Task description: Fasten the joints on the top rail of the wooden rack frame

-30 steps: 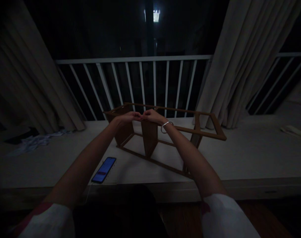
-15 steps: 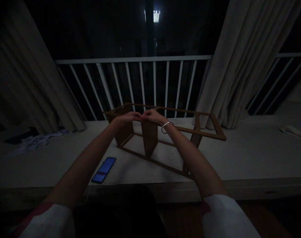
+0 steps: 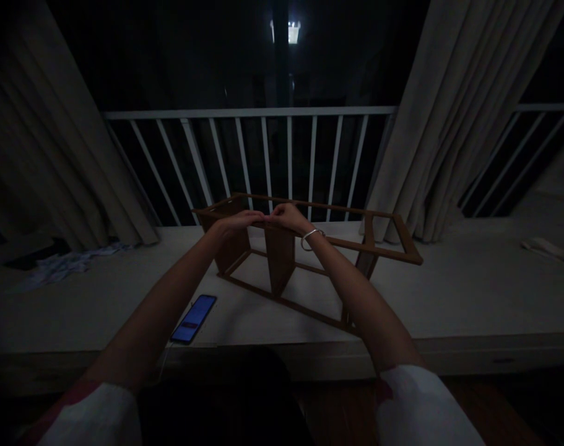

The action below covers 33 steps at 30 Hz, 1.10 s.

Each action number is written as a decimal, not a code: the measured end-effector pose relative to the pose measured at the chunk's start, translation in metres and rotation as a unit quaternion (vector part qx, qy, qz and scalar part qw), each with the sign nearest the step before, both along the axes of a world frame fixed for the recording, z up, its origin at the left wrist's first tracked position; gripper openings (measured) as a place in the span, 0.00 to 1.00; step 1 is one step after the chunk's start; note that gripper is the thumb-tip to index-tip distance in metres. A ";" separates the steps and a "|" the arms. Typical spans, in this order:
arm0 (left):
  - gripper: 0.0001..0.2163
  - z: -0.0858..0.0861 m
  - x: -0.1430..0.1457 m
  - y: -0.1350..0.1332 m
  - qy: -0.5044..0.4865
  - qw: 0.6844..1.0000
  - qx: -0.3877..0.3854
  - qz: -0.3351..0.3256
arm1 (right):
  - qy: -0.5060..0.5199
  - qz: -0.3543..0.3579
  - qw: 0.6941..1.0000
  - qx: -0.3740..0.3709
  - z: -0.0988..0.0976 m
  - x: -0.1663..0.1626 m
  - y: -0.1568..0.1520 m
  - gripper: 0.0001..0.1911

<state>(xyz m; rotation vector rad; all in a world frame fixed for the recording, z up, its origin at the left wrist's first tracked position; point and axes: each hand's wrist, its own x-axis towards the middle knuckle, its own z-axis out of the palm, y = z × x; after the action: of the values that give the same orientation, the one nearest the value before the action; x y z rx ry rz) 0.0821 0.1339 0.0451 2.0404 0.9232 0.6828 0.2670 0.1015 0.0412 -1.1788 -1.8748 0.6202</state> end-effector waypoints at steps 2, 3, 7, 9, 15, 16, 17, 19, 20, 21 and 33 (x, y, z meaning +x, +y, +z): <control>0.12 0.000 0.000 0.000 0.006 1.000 0.006 0.004 | 0.014 -0.018 1.000 -0.006 -0.003 0.001 0.004 0.26; 0.12 0.000 0.000 -0.001 0.008 1.000 0.010 0.006 | 0.020 -0.029 0.999 -0.006 -0.004 0.001 0.006 0.26; 0.12 0.002 0.002 -0.002 0.017 1.000 0.014 0.004 | 0.019 -0.078 0.997 0.008 -0.006 0.002 0.013 0.28; 0.13 0.003 0.003 -0.003 0.023 1.000 0.012 0.000 | 0.018 -0.101 0.995 0.020 -0.006 0.003 0.013 0.28; 0.15 0.006 0.003 -0.008 0.028 1.000 0.011 -0.009 | 0.009 -0.118 0.993 0.024 -0.003 0.005 0.008 0.24; 0.15 0.007 0.003 -0.008 0.030 0.999 0.009 -0.010 | 0.005 -0.108 0.994 0.017 -0.003 0.005 0.007 0.24; 0.15 0.007 0.002 -0.009 0.031 0.999 0.008 -0.010 | 0.001 -0.095 0.995 0.010 -0.002 0.004 0.006 0.23; 0.15 0.007 0.002 -0.009 0.031 0.999 0.009 -0.010 | -0.001 -0.067 0.998 -0.002 -0.001 0.003 0.004 0.24; 0.15 0.006 0.002 -0.009 0.030 0.999 0.009 -0.009 | 0.000 -0.055 0.998 -0.004 0.000 0.002 0.003 0.24; 0.15 0.006 0.001 -0.008 0.028 1.000 0.009 -0.008 | 0.000 -0.044 0.999 -0.004 0.000 0.001 0.002 0.25; 0.28 -0.007 0.001 0.012 -0.006 1.000 0.001 0.016 | -0.008 0.041 0.999 0.000 0.008 -0.005 -0.014 0.26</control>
<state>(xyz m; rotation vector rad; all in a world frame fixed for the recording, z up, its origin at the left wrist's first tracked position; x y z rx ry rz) 0.0835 0.1460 0.0384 2.0249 0.9491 0.7131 0.2617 0.0872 0.0497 -1.1146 -1.9450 0.6582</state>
